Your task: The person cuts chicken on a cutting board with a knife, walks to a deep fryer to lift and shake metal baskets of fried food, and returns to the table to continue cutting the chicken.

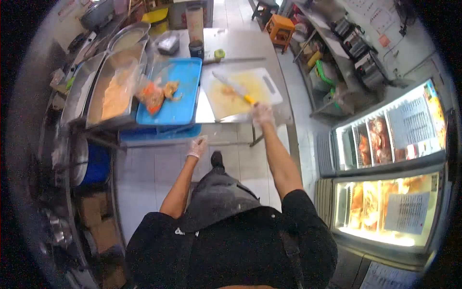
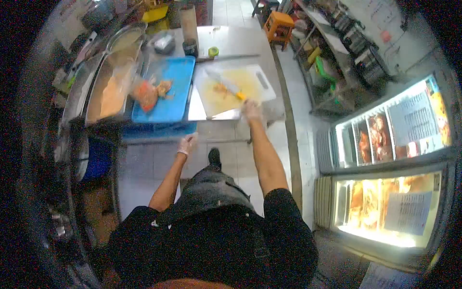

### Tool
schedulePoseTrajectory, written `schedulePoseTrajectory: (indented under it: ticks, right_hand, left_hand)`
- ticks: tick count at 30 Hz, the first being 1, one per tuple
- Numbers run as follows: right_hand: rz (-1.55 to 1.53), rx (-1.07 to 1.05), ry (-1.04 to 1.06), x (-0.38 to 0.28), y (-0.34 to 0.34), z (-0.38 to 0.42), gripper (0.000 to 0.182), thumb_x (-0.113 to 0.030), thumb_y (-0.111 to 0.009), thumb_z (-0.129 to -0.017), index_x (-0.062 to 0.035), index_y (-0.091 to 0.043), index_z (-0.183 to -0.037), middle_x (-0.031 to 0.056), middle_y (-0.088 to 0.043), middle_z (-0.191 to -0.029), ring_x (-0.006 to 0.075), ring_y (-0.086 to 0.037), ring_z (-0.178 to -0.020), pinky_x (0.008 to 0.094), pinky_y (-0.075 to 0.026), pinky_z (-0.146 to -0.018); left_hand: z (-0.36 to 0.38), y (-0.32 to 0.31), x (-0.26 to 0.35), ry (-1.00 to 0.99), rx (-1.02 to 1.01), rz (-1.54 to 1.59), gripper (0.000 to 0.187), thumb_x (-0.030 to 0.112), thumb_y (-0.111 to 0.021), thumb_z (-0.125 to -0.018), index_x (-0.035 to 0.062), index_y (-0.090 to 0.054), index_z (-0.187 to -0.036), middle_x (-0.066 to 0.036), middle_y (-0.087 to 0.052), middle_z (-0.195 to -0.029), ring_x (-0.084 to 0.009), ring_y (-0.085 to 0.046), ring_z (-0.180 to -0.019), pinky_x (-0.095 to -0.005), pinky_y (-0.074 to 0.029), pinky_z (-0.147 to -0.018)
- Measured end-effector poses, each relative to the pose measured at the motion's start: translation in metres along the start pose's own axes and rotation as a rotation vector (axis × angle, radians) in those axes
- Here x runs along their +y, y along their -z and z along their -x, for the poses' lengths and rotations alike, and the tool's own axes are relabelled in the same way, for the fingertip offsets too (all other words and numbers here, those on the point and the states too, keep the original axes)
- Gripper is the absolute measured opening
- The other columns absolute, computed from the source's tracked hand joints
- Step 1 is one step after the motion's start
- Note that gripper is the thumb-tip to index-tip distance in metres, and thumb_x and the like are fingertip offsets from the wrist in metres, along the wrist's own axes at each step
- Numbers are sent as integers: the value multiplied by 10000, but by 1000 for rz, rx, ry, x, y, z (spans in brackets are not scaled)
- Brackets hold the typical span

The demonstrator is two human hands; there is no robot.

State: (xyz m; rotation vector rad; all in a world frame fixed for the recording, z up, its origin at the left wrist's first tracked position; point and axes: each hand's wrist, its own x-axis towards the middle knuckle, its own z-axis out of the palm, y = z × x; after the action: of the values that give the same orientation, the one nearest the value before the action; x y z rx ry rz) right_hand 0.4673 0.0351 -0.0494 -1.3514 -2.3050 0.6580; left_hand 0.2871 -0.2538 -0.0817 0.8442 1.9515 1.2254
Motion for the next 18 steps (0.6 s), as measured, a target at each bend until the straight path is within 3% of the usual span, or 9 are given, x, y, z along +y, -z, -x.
schedulePoseTrajectory:
  ticks: [1, 4, 6, 8, 11, 14, 15, 16, 18]
  right_hand:
    - [398, -4, 26, -24, 6, -19, 206, -189, -543, -731, -90, -612, -898, 129, -626, -801, 255, -610, -736, 346, -472, -617]
    - [410, -138, -67, -35, -1, -43, 247, -131, -501, -732, -112, -591, -961, 138, -615, -871, 284, -598, -818, 363, -475, -682]
    - [394, -204, -14, -37, 2, -65, 270, -129, -487, -726, -98, -579, -978, 145, -608, -891, 299, -587, -846, 371, -470, -704]
    - [353, -290, -12, -34, 2, -54, 294, -126, -473, -720, -85, -567, -995, 152, -601, -912, 314, -577, -874, 379, -464, -727]
    - [137, -333, -78, -51, 38, -61, 327, -194, -453, -736, -40, -500, -1021, 238, -565, -935, 368, -557, -869, 416, -456, -738]
    - [-71, -543, -194, -45, 72, -52, 398, -272, -451, -751, -36, -477, -1070, 258, -549, -959, 373, -541, -911, 426, -440, -760]
    - [9, -521, -59, -8, 42, -48, 419, -318, -446, -768, -33, -472, -1073, 257, -554, -941, 372, -546, -897, 431, -439, -749]
    - [93, -486, 74, 29, 12, -44, 444, -363, -440, -784, -29, -467, -1076, 256, -558, -922, 372, -551, -884, 435, -437, -737]
    - [-112, -521, -229, 11, 18, -26, 370, -348, -431, -826, -32, -467, -1015, 209, -570, -842, 338, -558, -706, 407, -446, -622]
  left_hand:
    - [-31, -5, 31, -70, 69, -160, 309, 343, -540, -775, 70, -614, -899, -153, -617, -804, -280, -588, -747, -371, -454, -634]
    - [-102, -33, 81, -276, 162, -368, 270, 302, -563, -727, 92, -615, -889, -155, -609, -835, -290, -580, -776, -384, -457, -679]
    - [-148, -49, 107, -285, 177, -511, 282, 280, -562, -705, 105, -596, -924, -153, -594, -914, -288, -571, -806, -391, -456, -708]
    - [-190, -65, 108, -485, 237, -749, 312, 275, -560, -705, 111, -571, -970, -145, -573, -981, -275, -563, -849, -386, -459, -716]
    - [-200, -59, 166, -337, 50, -689, 288, 295, -559, -701, 88, -604, -895, -147, -597, -901, -281, -578, -798, -383, -461, -710]
    - [-231, -73, 112, -274, 19, -921, 258, 323, -540, -713, 95, -638, -784, -152, -609, -799, -284, -590, -732, -375, -465, -702]
    - [-233, -71, 101, -378, 131, -891, 339, 417, -522, -732, 108, -660, -744, -158, -606, -717, -303, -587, -676, -386, -462, -678]
    - [-230, -64, 113, -368, 153, -900, 339, 417, -522, -732, 108, -660, -744, -158, -606, -717, -303, -587, -676, -386, -462, -678]
    - [-203, -52, 147, -1, 46, -653, 432, 509, -498, -743, 115, -667, -795, -157, -607, -725, -300, -587, -694, -395, -454, -650]
